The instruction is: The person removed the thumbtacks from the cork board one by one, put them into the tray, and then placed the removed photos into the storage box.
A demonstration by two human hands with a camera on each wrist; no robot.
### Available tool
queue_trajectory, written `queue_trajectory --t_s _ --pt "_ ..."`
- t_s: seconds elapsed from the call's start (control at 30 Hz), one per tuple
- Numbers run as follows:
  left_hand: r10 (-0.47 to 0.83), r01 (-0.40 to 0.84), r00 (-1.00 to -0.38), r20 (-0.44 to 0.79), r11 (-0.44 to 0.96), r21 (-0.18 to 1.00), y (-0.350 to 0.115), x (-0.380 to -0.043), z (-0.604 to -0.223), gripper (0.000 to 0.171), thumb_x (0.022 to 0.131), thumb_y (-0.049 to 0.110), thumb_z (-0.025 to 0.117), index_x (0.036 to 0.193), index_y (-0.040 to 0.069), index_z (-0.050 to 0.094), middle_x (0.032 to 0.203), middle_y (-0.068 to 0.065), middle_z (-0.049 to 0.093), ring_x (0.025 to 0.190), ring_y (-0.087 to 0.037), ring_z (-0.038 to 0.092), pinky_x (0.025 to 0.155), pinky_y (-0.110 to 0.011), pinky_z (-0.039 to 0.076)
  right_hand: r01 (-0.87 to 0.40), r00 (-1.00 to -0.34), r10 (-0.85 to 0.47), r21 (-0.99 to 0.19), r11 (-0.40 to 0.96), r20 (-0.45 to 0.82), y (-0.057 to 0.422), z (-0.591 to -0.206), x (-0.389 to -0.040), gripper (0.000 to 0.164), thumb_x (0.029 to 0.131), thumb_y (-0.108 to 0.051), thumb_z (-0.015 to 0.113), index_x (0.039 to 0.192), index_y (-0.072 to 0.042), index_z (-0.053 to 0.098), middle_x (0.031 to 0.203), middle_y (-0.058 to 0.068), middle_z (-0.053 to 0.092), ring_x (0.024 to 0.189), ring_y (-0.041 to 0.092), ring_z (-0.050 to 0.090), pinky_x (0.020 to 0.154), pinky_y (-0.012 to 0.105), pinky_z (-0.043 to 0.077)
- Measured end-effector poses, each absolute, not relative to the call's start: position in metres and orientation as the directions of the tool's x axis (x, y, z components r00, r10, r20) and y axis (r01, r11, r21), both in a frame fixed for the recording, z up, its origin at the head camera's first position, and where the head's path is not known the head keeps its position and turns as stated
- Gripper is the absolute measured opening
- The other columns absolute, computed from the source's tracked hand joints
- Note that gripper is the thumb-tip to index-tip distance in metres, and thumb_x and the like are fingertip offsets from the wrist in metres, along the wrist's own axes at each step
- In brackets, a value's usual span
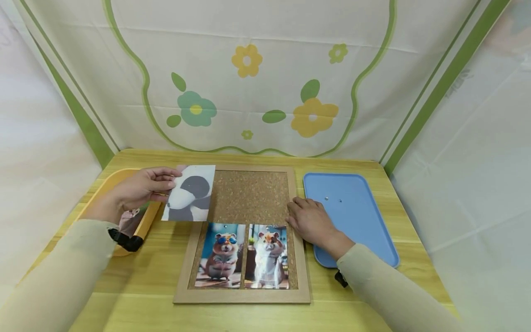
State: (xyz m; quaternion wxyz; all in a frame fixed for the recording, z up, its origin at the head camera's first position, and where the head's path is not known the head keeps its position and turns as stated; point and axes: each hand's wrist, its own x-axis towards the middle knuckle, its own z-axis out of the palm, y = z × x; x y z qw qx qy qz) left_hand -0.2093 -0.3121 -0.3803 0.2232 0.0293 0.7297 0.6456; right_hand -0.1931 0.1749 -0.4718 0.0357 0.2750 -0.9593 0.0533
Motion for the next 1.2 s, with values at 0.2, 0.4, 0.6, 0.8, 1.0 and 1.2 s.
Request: queue_trajectory --t_s 0.2,0.4,0.6,0.8,1.0,1.2 --pt "0.305 -0.252 -0.906 -0.294 0.170 0.953 -0.339 -0.199 -0.374 0.030 0.107 0.013 0.063 0.137 0.017 0.062 0.112 0.009 0.068 0.093 -0.009 0.067 0.079 -0.029 0.063 -0.529 -0.848 -0.522 -0.080 0.845 0.095 0.174 -0.471 -0.193 0.053 0.108 -0.040 0.061 0.149 -0.007 0.059 0.150 0.017 0.059 0.134 0.044 0.057 0.106 0.067 0.047" --pt "0.309 -0.246 -0.906 -0.290 0.174 0.954 -0.361 -0.194 -0.375 0.028 0.107 0.010 0.063 0.131 0.023 0.068 0.105 0.008 0.070 0.086 -0.008 0.066 0.077 -0.029 0.064 -0.527 -0.849 -0.520 -0.086 0.846 0.092 0.174 -0.471 -0.193 0.053 0.108 -0.040 0.060 0.149 -0.007 0.059 0.150 0.017 0.058 0.134 0.044 0.057 0.106 0.067 0.047" --pt "0.341 -0.227 -0.900 -0.272 0.166 0.960 -0.379 -0.191 -0.378 0.030 0.108 0.007 0.059 0.131 0.024 0.068 0.108 0.008 0.071 0.089 -0.007 0.065 0.072 -0.028 0.062 -0.523 -0.852 -0.516 -0.092 0.847 0.088 0.174 -0.471 -0.193 0.053 0.108 -0.040 0.060 0.150 -0.007 0.059 0.151 0.018 0.058 0.135 0.045 0.057 0.107 0.068 0.046" --pt "0.321 -0.227 -0.904 -0.281 0.194 0.954 -0.391 -0.187 -0.379 0.030 0.108 0.008 0.060 0.130 0.026 0.068 0.109 0.008 0.070 0.094 -0.008 0.066 0.073 -0.029 0.062 -0.517 -0.856 -0.510 -0.100 0.850 0.086 0.174 -0.471 -0.192 0.054 0.108 -0.040 0.060 0.150 -0.006 0.058 0.152 0.019 0.057 0.135 0.045 0.056 0.107 0.068 0.046" --pt "0.284 -0.245 -0.911 -0.298 0.207 0.947 -0.404 -0.183 -0.378 0.031 0.108 0.007 0.060 0.132 0.025 0.068 0.112 0.008 0.073 0.094 -0.012 0.070 0.077 -0.031 0.064 -0.518 -0.855 -0.510 -0.105 0.849 0.091 0.173 -0.471 -0.191 0.054 0.108 -0.040 0.060 0.150 -0.006 0.058 0.152 0.020 0.057 0.135 0.045 0.056 0.107 0.068 0.046" --pt "0.247 -0.279 -0.914 -0.321 0.192 0.941 -0.425 -0.178 -0.376 0.033 0.109 0.005 0.057 0.131 0.026 0.069 0.114 0.007 0.073 0.097 -0.014 0.072 0.080 -0.034 0.065 -0.513 -0.858 -0.507 -0.107 0.851 0.086 0.173 -0.472 -0.190 0.055 0.108 -0.040 0.060 0.151 -0.006 0.057 0.153 0.020 0.056 0.136 0.045 0.056 0.108 0.068 0.045"
